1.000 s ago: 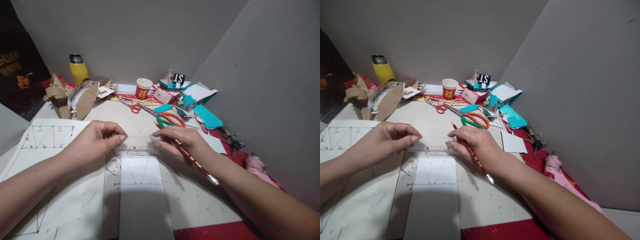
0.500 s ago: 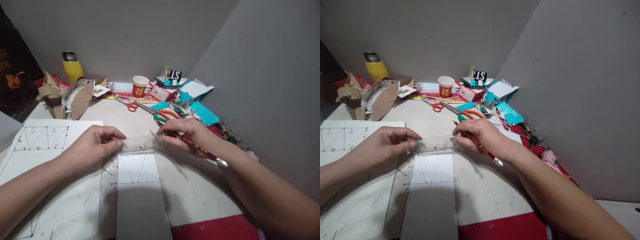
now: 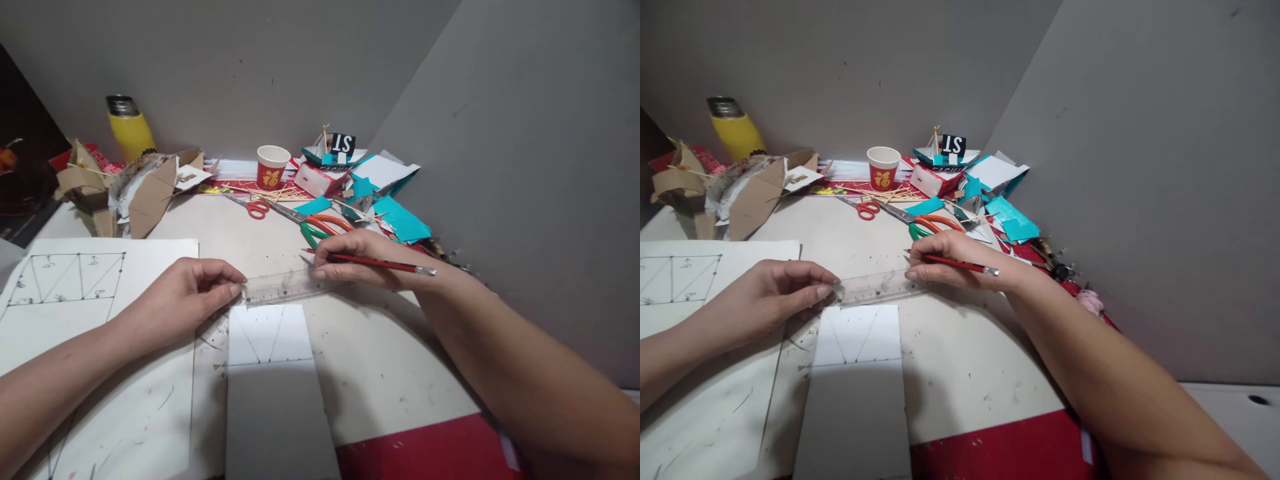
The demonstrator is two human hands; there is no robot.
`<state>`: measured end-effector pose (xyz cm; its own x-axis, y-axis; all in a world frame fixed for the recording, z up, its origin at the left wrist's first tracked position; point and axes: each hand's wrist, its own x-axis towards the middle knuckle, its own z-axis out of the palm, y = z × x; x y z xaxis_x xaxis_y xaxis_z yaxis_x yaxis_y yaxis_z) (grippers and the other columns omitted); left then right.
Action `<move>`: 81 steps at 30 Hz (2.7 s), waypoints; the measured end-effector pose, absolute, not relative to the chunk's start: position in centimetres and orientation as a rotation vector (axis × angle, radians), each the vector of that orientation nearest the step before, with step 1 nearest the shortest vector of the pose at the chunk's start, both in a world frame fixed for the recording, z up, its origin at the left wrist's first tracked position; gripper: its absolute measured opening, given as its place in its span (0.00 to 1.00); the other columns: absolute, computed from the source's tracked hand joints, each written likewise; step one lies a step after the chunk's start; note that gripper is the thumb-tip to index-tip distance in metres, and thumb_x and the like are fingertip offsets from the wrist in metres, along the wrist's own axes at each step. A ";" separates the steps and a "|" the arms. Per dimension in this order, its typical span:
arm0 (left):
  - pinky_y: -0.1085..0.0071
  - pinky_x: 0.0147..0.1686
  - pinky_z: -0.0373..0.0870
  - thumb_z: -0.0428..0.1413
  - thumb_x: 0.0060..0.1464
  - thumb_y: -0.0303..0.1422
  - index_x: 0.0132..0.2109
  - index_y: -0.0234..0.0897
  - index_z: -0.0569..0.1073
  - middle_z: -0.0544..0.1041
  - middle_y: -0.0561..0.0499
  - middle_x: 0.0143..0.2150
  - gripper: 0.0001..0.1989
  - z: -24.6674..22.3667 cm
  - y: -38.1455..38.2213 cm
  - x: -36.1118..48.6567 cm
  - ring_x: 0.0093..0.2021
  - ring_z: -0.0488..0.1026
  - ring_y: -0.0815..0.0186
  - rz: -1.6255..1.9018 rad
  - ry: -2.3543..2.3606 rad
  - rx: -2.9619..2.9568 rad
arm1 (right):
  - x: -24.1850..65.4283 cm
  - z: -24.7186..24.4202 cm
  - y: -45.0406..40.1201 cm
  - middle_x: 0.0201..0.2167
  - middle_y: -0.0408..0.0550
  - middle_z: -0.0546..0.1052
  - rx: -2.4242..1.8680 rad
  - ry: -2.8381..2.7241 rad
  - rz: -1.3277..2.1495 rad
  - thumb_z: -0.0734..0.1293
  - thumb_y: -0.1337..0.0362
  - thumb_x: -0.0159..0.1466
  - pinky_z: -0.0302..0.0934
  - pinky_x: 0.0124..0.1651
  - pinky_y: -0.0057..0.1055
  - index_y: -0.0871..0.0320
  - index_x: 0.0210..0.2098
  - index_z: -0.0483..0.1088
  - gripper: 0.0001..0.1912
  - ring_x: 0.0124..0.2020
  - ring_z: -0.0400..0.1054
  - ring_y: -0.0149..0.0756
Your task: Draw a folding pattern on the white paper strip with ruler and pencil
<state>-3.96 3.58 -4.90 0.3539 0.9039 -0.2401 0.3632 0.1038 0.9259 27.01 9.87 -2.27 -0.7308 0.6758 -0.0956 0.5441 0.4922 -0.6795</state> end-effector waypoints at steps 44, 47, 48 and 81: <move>0.76 0.17 0.52 0.59 0.57 0.40 0.36 0.39 0.78 0.68 0.57 0.21 0.09 -4.7 3.7 -3.3 0.19 0.57 0.73 0.578 1.244 1.549 | 25.7 -1.8 8.4 0.26 0.43 0.72 -0.970 -2.609 1.196 0.66 0.59 0.69 0.58 0.28 0.25 0.60 0.33 0.72 0.12 0.27 0.63 0.29; 0.77 0.17 0.52 0.59 0.57 0.40 0.36 0.39 0.77 0.69 0.57 0.22 0.09 -4.8 3.7 -3.4 0.20 0.57 0.73 0.579 1.232 1.552 | 25.5 -1.8 8.3 0.26 0.43 0.72 -0.964 -2.612 1.203 0.66 0.59 0.69 0.58 0.28 0.25 0.60 0.33 0.72 0.12 0.26 0.63 0.29; 0.77 0.17 0.52 0.59 0.57 0.40 0.35 0.39 0.77 0.68 0.57 0.21 0.09 -4.8 3.7 -3.4 0.20 0.57 0.73 0.578 1.229 1.557 | 25.5 -1.8 8.3 0.26 0.43 0.72 -0.964 -2.613 1.198 0.66 0.59 0.69 0.58 0.28 0.25 0.60 0.33 0.73 0.12 0.27 0.63 0.29; 0.74 0.22 0.59 0.59 0.56 0.42 0.39 0.37 0.77 0.71 0.54 0.24 0.12 -5.1 4.1 -3.9 0.23 0.64 0.69 0.547 1.245 1.528 | 25.0 -3.3 8.6 0.30 0.46 0.76 -1.000 -2.497 1.127 0.68 0.59 0.67 0.60 0.34 0.28 0.62 0.36 0.74 0.11 0.31 0.66 0.32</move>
<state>-3.94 4.11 -5.11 0.3558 0.9004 -0.2504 0.4251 0.0827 0.9014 25.01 8.59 -3.26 -0.7427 0.6659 -0.0707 0.4936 0.4730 -0.7298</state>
